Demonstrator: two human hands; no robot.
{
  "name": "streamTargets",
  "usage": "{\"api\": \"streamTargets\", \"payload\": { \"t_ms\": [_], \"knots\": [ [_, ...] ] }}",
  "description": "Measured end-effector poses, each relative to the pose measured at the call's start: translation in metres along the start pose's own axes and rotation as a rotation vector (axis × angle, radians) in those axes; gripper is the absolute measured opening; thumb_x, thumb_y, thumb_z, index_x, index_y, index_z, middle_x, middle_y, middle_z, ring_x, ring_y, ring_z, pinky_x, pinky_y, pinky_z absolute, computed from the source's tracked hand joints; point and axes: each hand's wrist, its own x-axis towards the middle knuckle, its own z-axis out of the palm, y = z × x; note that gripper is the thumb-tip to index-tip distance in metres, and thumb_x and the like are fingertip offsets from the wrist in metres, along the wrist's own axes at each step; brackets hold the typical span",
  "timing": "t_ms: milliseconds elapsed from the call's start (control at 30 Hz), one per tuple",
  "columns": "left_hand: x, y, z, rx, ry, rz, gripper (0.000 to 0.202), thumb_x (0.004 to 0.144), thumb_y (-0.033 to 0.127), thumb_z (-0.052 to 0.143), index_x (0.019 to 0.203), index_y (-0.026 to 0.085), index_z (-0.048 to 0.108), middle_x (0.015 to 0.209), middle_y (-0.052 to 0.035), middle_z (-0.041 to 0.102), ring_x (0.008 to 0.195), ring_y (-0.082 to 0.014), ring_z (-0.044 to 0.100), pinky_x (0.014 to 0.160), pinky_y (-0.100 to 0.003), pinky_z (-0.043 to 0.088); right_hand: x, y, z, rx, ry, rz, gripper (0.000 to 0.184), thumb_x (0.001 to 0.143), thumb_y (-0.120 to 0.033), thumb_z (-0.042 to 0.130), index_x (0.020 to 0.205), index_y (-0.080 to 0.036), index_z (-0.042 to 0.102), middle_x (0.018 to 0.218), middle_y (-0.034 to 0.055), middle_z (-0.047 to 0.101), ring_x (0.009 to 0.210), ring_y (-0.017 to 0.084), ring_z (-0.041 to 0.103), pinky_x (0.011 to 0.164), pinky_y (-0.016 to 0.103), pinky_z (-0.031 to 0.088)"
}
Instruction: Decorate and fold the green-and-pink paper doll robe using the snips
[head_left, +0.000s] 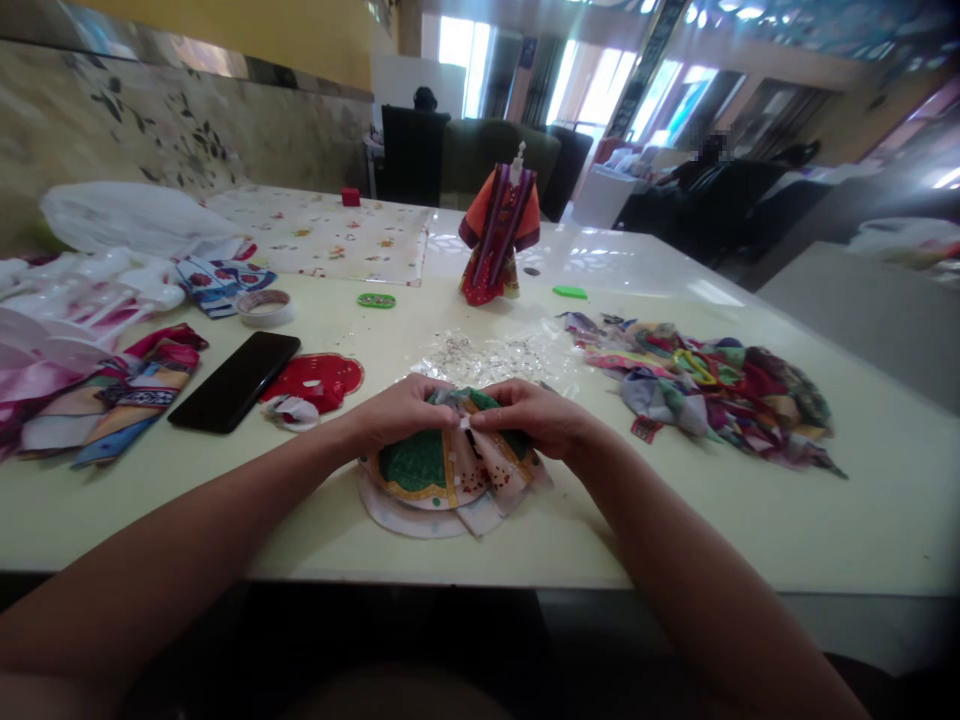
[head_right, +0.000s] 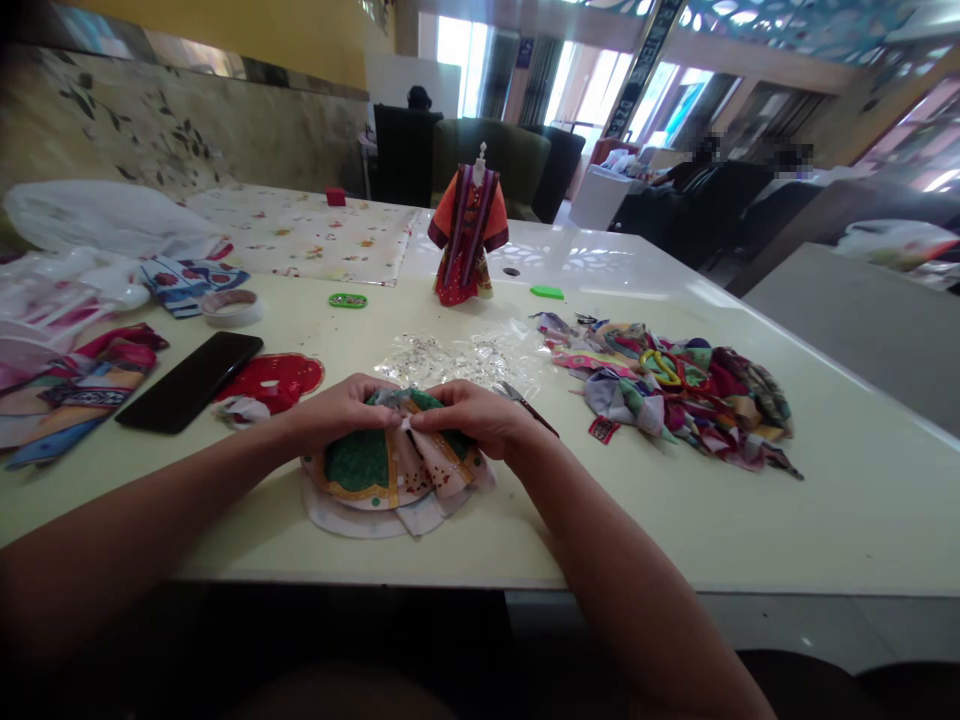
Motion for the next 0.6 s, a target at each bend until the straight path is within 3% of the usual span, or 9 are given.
{"api": "streamTargets", "payload": {
  "t_ms": [100,233,333,500,600],
  "knots": [
    [0.002,0.001,-0.003,0.209,0.045,0.062,0.013,0.07,0.029,0.064,0.075,0.017,0.065,0.07,0.0004,0.06,0.064,-0.0143,0.055,0.061,-0.025,0.044,0.0,0.0,0.001,0.003,0.057,0.021,0.02,0.063,-0.025,0.079,0.079,-0.015,0.07,0.071,0.0024,0.07,0.06,0.012,0.063,0.058,0.024,0.054],
    [0.001,0.007,-0.004,0.492,0.339,0.303,0.021,0.074,0.032,0.065,0.089,0.018,0.067,0.083,-0.001,0.061,0.077,-0.0157,0.055,0.07,-0.024,0.043,0.001,-0.001,0.002,-0.003,0.155,0.003,0.014,0.062,-0.019,0.076,0.075,-0.017,0.07,0.066,0.0014,0.068,0.057,0.011,0.061,0.054,0.022,0.052],
    [-0.005,0.013,0.001,0.545,0.487,0.412,0.015,0.078,0.031,0.062,0.081,0.016,0.063,0.074,0.0004,0.058,0.069,-0.0128,0.051,0.065,-0.023,0.04,0.002,-0.002,0.002,0.006,0.192,-0.004,0.013,0.062,-0.018,0.075,0.075,-0.018,0.069,0.067,0.0016,0.069,0.059,0.012,0.062,0.055,0.022,0.051],
    [-0.009,0.014,0.013,0.519,0.206,0.273,0.016,0.078,0.028,0.059,0.073,0.014,0.066,0.067,0.0005,0.061,0.063,-0.0116,0.052,0.061,-0.023,0.04,0.003,-0.002,0.004,-0.031,0.187,-0.05,0.013,0.062,-0.021,0.075,0.073,-0.017,0.068,0.063,-0.0005,0.066,0.057,0.01,0.059,0.054,0.021,0.047],
    [-0.005,0.011,0.014,0.475,0.164,0.215,0.016,0.076,0.028,0.059,0.075,0.013,0.066,0.072,-0.0006,0.063,0.067,-0.0125,0.055,0.064,-0.023,0.043,0.003,0.0,0.003,-0.056,0.169,-0.073,0.016,0.063,-0.023,0.076,0.073,-0.015,0.068,0.064,-0.0007,0.065,0.058,0.009,0.058,0.056,0.021,0.047]
  ]
}}
